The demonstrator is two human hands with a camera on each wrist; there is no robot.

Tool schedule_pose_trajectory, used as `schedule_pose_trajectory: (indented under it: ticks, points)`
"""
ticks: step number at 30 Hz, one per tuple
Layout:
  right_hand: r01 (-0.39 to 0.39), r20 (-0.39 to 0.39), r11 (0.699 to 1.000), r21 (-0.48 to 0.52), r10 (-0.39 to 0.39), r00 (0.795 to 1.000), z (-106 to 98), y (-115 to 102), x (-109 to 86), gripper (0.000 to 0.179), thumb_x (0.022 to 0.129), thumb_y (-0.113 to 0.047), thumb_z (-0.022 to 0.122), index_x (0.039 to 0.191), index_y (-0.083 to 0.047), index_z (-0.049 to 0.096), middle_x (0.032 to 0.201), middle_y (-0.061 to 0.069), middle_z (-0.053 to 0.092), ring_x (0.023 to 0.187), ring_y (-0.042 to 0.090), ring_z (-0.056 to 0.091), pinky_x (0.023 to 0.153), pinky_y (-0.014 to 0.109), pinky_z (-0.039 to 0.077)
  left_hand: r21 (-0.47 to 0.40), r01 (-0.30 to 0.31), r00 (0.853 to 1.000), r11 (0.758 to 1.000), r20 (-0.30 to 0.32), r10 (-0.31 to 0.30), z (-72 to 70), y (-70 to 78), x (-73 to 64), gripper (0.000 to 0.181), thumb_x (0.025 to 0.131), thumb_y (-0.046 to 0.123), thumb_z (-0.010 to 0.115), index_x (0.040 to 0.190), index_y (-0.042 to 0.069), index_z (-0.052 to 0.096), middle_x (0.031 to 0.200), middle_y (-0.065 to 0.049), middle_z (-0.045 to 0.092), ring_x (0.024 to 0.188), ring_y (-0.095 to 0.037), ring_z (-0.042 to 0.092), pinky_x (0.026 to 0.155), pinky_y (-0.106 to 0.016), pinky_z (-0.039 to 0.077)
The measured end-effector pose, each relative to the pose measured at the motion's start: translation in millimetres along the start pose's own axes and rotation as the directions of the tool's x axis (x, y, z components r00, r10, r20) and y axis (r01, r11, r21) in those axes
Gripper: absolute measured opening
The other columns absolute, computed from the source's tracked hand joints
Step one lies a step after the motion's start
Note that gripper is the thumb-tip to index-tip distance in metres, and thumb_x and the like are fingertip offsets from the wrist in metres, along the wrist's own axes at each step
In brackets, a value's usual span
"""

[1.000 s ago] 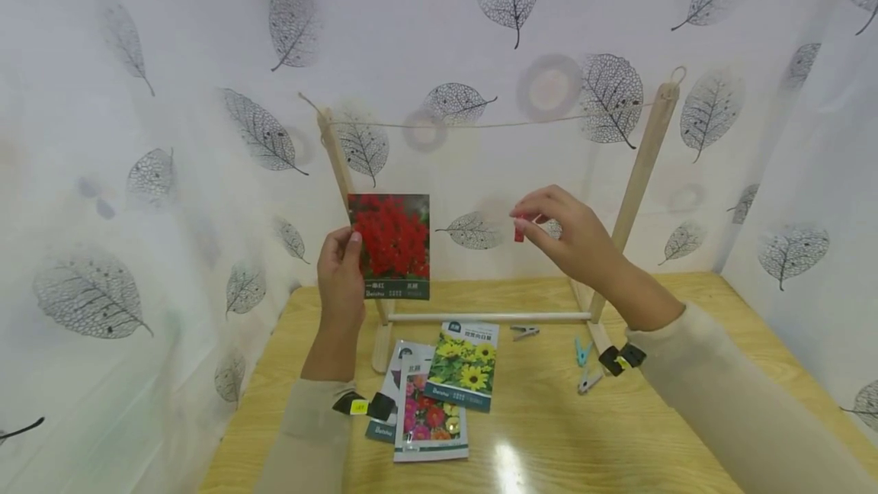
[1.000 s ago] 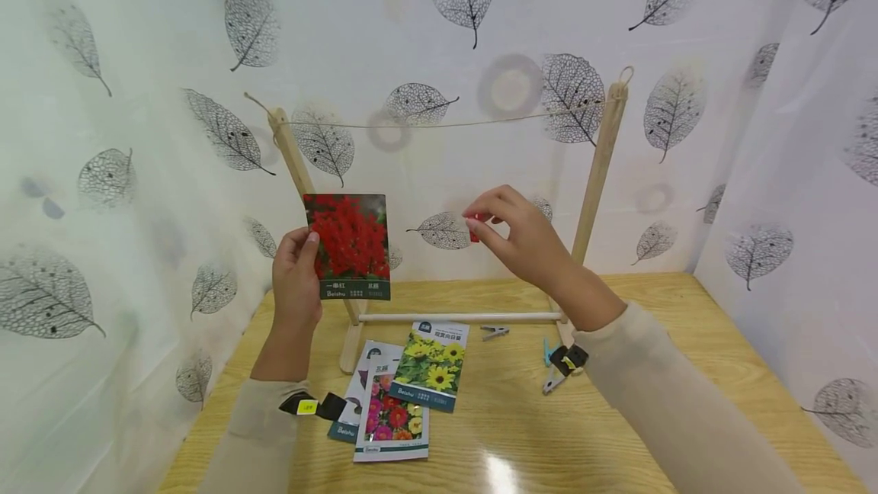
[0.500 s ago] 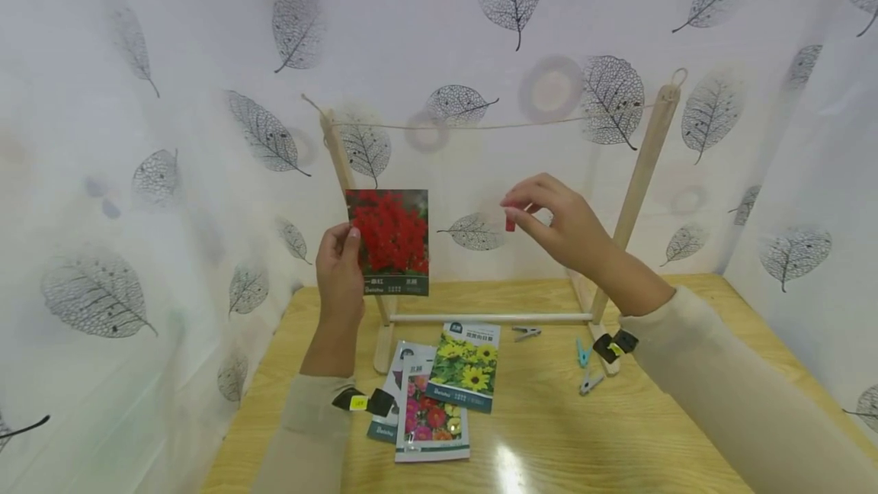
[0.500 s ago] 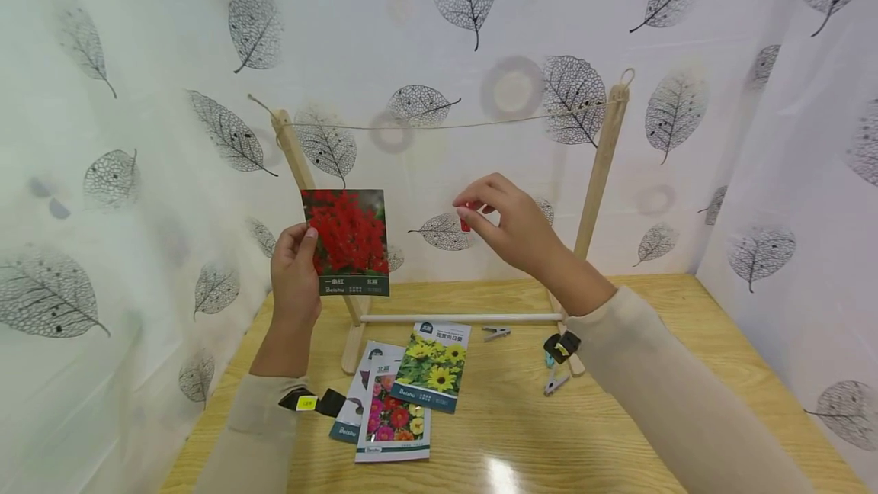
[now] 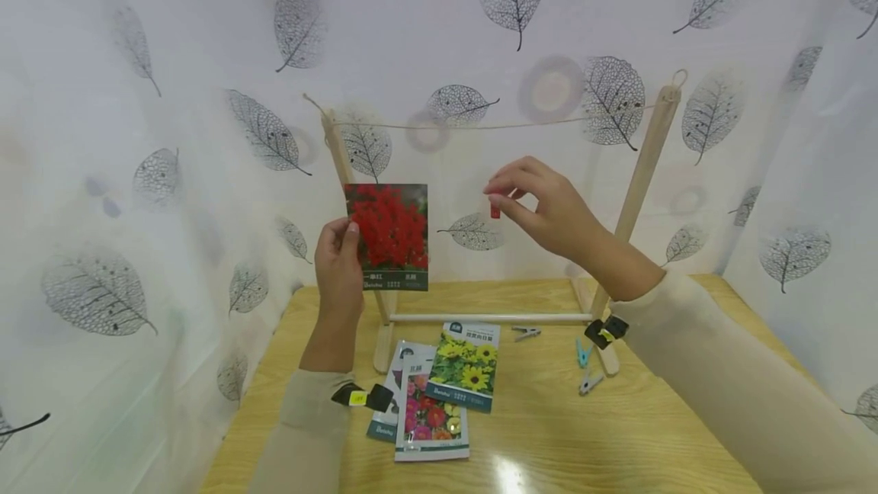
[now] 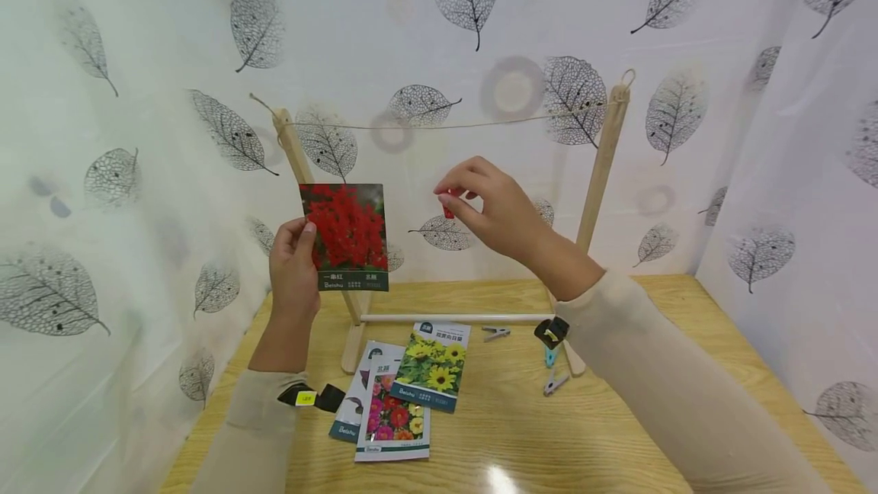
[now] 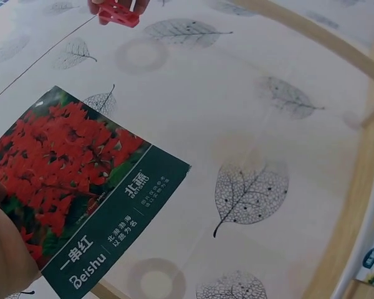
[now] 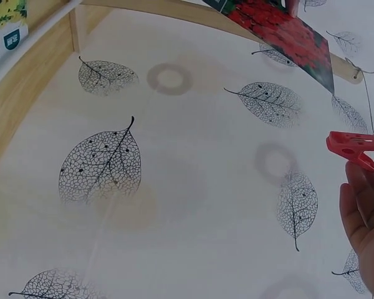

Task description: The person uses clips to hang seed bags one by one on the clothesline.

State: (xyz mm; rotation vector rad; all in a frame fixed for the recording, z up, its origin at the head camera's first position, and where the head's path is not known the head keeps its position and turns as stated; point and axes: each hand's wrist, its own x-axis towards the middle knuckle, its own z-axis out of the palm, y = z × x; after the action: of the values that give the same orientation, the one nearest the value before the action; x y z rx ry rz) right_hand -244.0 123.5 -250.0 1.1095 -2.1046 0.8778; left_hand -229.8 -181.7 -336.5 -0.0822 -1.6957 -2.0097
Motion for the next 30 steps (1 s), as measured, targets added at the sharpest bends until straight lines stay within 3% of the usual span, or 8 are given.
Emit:
schedule_pose_trajectory:
  ticks: [7, 18, 26, 30]
  points:
    - [0.029, -0.007, 0.999, 0.014, -0.029, 1.000, 2, -6, 11.8, 0.013, 0.094, -0.007, 0.071, 0.106, -0.006, 0.073, 0.109, 0.006, 0.068, 0.096, 0.015, 0.066, 0.083, 0.026, 0.055, -0.023, -0.005, 1.000, 1.000, -0.016, 0.005, 0.1, 5.3, 2.9, 0.011, 0.106, 0.018, 0.051, 0.112, 0.012, 0.056, 0.108, 0.002, 0.057, 0.103, -0.013, 0.054, 0.087, -0.020, 0.048]
    - [0.065, -0.027, 0.997, 0.038, -0.064, 0.998, 2, -13, 29.1, 0.012, 0.094, -0.008, 0.071, 0.106, -0.005, 0.072, 0.109, 0.007, 0.067, 0.094, 0.015, 0.066, 0.082, 0.031, 0.056, -0.025, 0.013, 1.000, 1.000, -0.017, -0.014, 3.7, 11.0, 4.1, 0.009, 0.106, 0.020, 0.051, 0.111, 0.014, 0.056, 0.105, 0.003, 0.055, 0.100, -0.012, 0.051, 0.084, -0.020, 0.046]
    - [0.085, -0.056, 0.995, 0.045, -0.082, 0.995, 2, -18, 38.5, 0.014, 0.094, -0.008, 0.071, 0.107, -0.004, 0.071, 0.107, 0.008, 0.067, 0.093, 0.014, 0.065, 0.084, 0.017, 0.053, -0.037, 0.008, 1.000, 0.999, -0.015, -0.008, 5.6, 10.2, 4.5, 0.009, 0.107, 0.019, 0.051, 0.112, 0.014, 0.055, 0.108, 0.004, 0.054, 0.104, -0.011, 0.050, 0.090, -0.020, 0.044]
    - [0.076, -0.067, 0.995, 0.059, -0.072, 0.995, 2, -20, 44.2, 0.014, 0.094, -0.008, 0.070, 0.107, -0.004, 0.072, 0.106, 0.008, 0.068, 0.093, 0.014, 0.064, 0.084, 0.016, 0.052, -0.043, -0.004, 1.000, 0.999, -0.016, 0.003, 6.6, 10.8, 5.2, 0.008, 0.106, 0.018, 0.050, 0.111, 0.014, 0.056, 0.106, 0.004, 0.054, 0.102, -0.011, 0.049, 0.089, -0.021, 0.044]
